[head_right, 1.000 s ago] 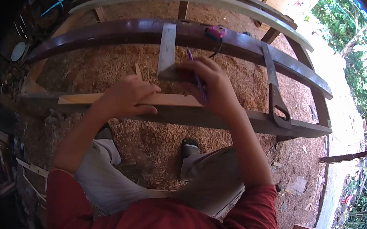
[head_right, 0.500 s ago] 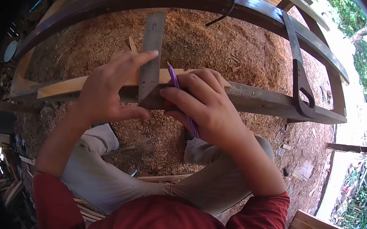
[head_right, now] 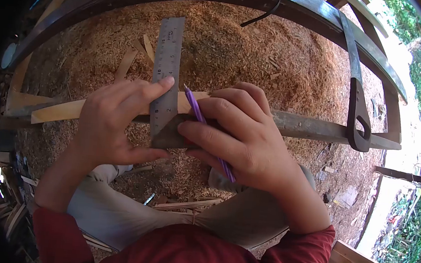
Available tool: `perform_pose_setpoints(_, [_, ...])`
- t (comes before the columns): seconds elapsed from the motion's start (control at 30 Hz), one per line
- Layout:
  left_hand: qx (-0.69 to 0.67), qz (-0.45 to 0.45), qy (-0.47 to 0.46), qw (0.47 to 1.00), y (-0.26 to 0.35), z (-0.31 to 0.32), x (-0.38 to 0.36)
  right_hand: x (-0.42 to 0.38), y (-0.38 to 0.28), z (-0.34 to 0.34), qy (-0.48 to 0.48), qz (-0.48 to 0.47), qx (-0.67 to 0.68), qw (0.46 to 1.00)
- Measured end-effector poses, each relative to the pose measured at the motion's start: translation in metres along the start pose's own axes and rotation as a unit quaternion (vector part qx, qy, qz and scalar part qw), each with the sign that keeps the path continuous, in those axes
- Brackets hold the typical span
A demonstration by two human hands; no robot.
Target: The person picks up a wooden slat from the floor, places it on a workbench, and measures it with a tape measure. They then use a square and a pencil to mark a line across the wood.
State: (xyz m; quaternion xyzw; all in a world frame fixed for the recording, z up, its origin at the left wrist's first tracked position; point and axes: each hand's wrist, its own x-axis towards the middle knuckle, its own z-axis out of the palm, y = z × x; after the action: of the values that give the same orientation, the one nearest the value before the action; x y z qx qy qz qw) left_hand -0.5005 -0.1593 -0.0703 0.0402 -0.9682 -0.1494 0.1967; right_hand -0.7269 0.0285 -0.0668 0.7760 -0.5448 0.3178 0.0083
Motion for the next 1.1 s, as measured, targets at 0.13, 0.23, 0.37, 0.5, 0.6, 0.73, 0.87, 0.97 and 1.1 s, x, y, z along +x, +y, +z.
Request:
perform_pose_setpoints(0.13, [-0.001,-0.003,0.009,1.0,-0.001,0.002,0.003,0.004,0.001,-0.002,-0.009,0.024,0.011,1.0])
perform_pose_setpoints(0.23, [-0.008,-0.019,-0.001,1.0,-0.001,0.003,0.002,0.005,0.006,-0.001,-0.018,0.014,0.008,1.0])
perform_pose_setpoints(0.37, [-0.007,-0.014,-0.001,1.0,0.001,0.0,0.005,0.011,0.005,-0.002,-0.004,0.04,0.023,0.999])
perform_pose_setpoints(0.5, [0.002,-0.017,-0.001,1.0,0.0,0.003,0.005,0.013,0.007,-0.006,-0.012,0.072,0.01,0.997])
perform_pose_setpoints(0.6, [-0.005,-0.017,-0.007,1.0,0.0,-0.001,0.008,0.012,0.008,-0.008,-0.034,0.069,0.008,0.997])
perform_pose_setpoints(0.73, [-0.028,-0.023,-0.012,0.999,-0.002,-0.002,0.009,0.015,0.008,-0.008,-0.043,0.063,-0.001,0.997])
perform_pose_setpoints(0.87, [-0.032,-0.031,-0.01,0.999,-0.002,0.002,0.009,0.017,0.01,-0.008,-0.051,0.068,0.0,0.996])
perform_pose_setpoints(0.97, [-0.041,-0.022,0.008,0.999,-0.004,0.006,0.009,0.019,0.012,-0.008,-0.05,0.062,0.007,0.997])
perform_pose_setpoints(1.1, [-0.047,-0.02,0.014,0.999,-0.004,0.006,0.01,0.019,0.02,-0.005,-0.011,0.042,0.002,0.999])
